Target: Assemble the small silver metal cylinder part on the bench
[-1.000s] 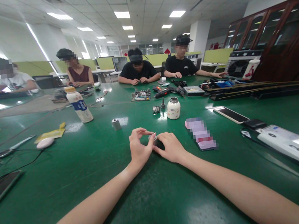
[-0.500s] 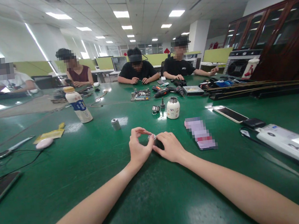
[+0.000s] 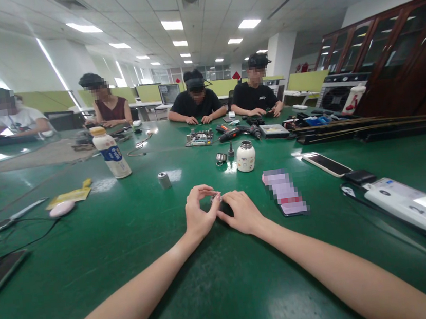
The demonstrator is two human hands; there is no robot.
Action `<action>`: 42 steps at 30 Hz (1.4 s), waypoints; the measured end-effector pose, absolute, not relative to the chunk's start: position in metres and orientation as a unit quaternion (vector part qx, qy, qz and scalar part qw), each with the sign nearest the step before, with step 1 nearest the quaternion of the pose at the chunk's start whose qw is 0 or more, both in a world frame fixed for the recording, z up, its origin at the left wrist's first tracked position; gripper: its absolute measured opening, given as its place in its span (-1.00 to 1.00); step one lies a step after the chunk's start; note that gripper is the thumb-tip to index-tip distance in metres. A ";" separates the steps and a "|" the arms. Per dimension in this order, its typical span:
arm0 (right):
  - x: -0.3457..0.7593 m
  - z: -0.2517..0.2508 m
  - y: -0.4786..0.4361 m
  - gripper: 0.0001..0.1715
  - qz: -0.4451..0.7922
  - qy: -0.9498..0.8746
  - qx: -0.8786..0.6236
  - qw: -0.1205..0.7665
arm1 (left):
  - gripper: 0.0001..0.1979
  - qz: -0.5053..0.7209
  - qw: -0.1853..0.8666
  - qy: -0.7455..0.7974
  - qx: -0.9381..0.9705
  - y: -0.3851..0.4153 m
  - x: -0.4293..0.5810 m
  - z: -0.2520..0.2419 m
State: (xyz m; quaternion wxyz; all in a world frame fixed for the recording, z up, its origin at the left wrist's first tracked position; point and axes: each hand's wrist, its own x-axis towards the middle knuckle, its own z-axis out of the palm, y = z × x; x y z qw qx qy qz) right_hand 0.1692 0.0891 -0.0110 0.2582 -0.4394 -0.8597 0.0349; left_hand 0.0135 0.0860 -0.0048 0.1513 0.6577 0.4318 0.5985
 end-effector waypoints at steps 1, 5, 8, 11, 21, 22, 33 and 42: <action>0.169 -0.011 0.089 -0.65 0.035 -0.860 -0.439 0.257 | -0.79 0.598 0.147 0.433 0.658 0.086 0.013 -0.005; 0.170 -0.011 0.089 -0.66 0.031 -0.860 -0.440 0.259 | -0.79 0.598 0.130 0.450 0.651 0.088 0.013 -0.007; 0.170 -0.011 0.089 -0.67 0.033 -0.859 -0.440 0.260 | -0.77 0.598 0.115 0.458 0.647 0.088 0.013 -0.008; 0.169 -0.011 0.089 -0.66 0.036 -0.857 -0.444 0.259 | -0.76 0.598 0.104 0.461 0.647 0.087 0.014 -0.008; 0.168 -0.011 0.088 -0.66 0.018 -0.853 -0.446 0.269 | -0.88 0.594 0.047 0.546 0.589 0.099 0.006 -0.014; 0.168 -0.011 0.088 -0.65 0.018 -0.854 -0.446 0.268 | -0.87 0.576 0.058 0.564 0.588 0.101 0.004 -0.017; 0.167 -0.009 0.087 -0.68 0.027 -0.853 -0.447 0.268 | -0.73 0.504 0.041 0.575 0.643 0.108 -0.001 -0.037; 0.168 -0.009 0.087 -0.66 0.023 -0.853 -0.450 0.263 | -0.83 0.614 -0.002 0.516 0.597 0.095 0.008 -0.011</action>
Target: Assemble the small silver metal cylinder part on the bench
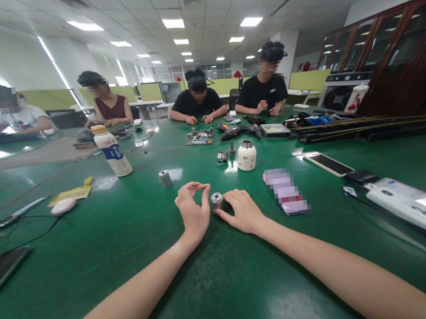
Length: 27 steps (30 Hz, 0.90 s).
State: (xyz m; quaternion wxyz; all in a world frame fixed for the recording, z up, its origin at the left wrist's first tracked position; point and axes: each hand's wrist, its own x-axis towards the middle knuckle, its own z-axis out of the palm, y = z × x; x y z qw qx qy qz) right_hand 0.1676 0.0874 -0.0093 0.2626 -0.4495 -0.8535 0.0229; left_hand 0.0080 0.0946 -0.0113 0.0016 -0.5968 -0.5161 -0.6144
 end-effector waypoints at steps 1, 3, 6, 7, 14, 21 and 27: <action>0.168 -0.009 0.087 -0.67 0.023 -0.854 -0.449 0.263 | -0.82 -0.613 0.002 -0.500 -0.611 0.093 0.010 -0.011; 0.168 -0.009 0.088 -0.68 0.024 -0.853 -0.447 0.266 | -0.82 -0.600 0.000 -0.480 -0.640 0.090 0.012 -0.011; 0.168 -0.010 0.088 -0.69 0.022 -0.853 -0.446 0.271 | -0.85 -0.586 -0.002 -0.472 -0.659 0.090 0.013 -0.014; 0.168 -0.010 0.089 -0.70 0.022 -0.853 -0.445 0.271 | -0.86 -0.584 -0.001 -0.473 -0.660 0.090 0.013 -0.014; 0.168 -0.011 0.088 -0.69 0.028 -0.852 -0.445 0.274 | -0.81 -0.581 -0.002 -0.472 -0.663 0.088 0.013 -0.010; 0.168 -0.009 0.088 -0.69 0.035 -0.854 -0.444 0.270 | -0.81 -0.573 -0.021 -0.488 -0.658 0.087 0.013 -0.007; 0.167 -0.009 0.087 -0.70 0.029 -0.852 -0.450 0.266 | -0.89 -0.556 -0.025 -0.476 -0.681 0.087 0.012 -0.009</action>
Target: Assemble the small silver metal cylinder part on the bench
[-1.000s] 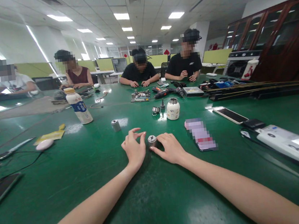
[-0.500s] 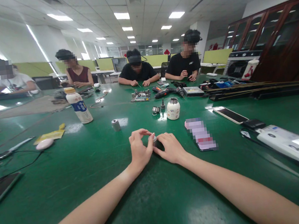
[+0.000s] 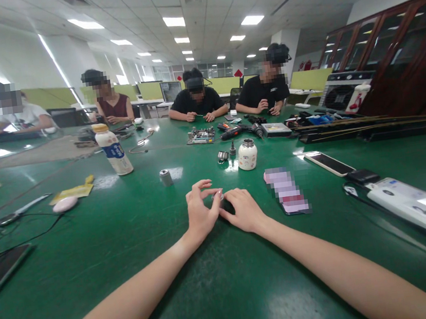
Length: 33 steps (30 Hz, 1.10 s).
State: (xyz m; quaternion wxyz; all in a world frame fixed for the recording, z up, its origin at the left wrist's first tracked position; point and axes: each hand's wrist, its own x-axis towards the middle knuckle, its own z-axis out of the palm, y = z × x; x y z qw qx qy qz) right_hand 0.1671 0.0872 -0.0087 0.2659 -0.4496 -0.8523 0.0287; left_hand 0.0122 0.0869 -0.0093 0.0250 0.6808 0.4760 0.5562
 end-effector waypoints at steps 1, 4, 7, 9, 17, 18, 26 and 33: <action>0.167 -0.009 0.087 -0.70 0.028 -0.852 -0.450 0.264 | -0.90 0.556 0.019 0.476 0.681 0.087 0.012 -0.010; 0.167 -0.008 0.087 -0.69 0.026 -0.852 -0.454 0.259 | -0.91 0.560 -0.003 0.478 0.676 0.087 0.012 -0.010; 0.167 -0.007 0.086 -0.68 0.024 -0.853 -0.455 0.253 | -0.93 0.565 -0.011 0.487 0.666 0.086 0.012 -0.009; 0.167 -0.007 0.086 -0.68 0.022 -0.854 -0.455 0.251 | -0.93 0.568 -0.008 0.488 0.662 0.085 0.012 -0.008; 0.168 -0.009 0.088 -0.68 0.025 -0.856 -0.450 0.252 | -0.74 0.564 0.036 0.474 0.675 0.083 0.013 -0.004; 0.168 -0.009 0.088 -0.69 0.026 -0.856 -0.450 0.253 | -0.75 0.560 0.040 0.470 0.681 0.083 0.012 -0.004; 0.167 -0.007 0.087 -0.70 0.026 -0.853 -0.457 0.251 | -0.80 0.550 0.039 0.461 0.695 0.082 0.011 -0.004; 0.168 -0.010 0.089 -0.69 0.027 -0.854 -0.454 0.255 | -0.80 0.560 0.028 0.453 0.693 0.082 0.012 -0.004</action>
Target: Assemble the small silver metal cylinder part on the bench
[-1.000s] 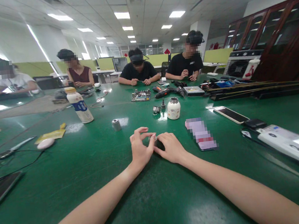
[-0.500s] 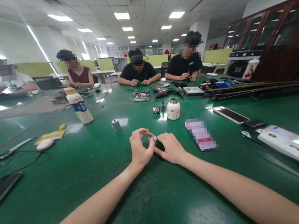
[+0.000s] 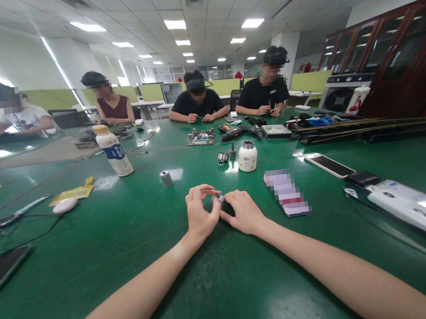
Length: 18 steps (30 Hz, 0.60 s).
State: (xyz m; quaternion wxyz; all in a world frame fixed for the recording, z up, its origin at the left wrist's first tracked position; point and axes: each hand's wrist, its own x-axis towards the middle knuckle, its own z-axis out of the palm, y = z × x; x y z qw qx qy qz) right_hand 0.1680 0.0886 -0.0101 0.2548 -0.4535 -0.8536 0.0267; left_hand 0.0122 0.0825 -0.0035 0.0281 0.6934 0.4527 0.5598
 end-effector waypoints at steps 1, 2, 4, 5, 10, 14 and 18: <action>0.168 -0.011 0.089 -0.69 0.028 -0.855 -0.451 0.255 | -0.80 0.562 0.024 0.454 0.691 0.083 0.012 -0.004; 0.169 -0.011 0.089 -0.68 0.029 -0.856 -0.450 0.255 | -0.80 0.565 0.020 0.457 0.687 0.083 0.012 -0.004; 0.169 -0.012 0.090 -0.68 0.031 -0.857 -0.447 0.256 | -0.81 0.566 0.015 0.467 0.679 0.084 0.012 -0.004; 0.169 -0.013 0.090 -0.68 0.031 -0.857 -0.446 0.257 | -0.82 0.566 0.014 0.473 0.675 0.084 0.012 -0.004; 0.168 -0.013 0.090 -0.69 0.025 -0.856 -0.448 0.257 | -0.81 0.556 0.027 0.476 0.681 0.084 0.012 -0.003; 0.167 -0.011 0.088 -0.70 0.023 -0.855 -0.451 0.255 | -0.83 0.536 0.034 0.472 0.699 0.082 0.012 -0.003; 0.167 -0.009 0.087 -0.69 0.022 -0.854 -0.451 0.257 | -0.89 0.565 -0.003 0.475 0.674 0.083 0.013 -0.004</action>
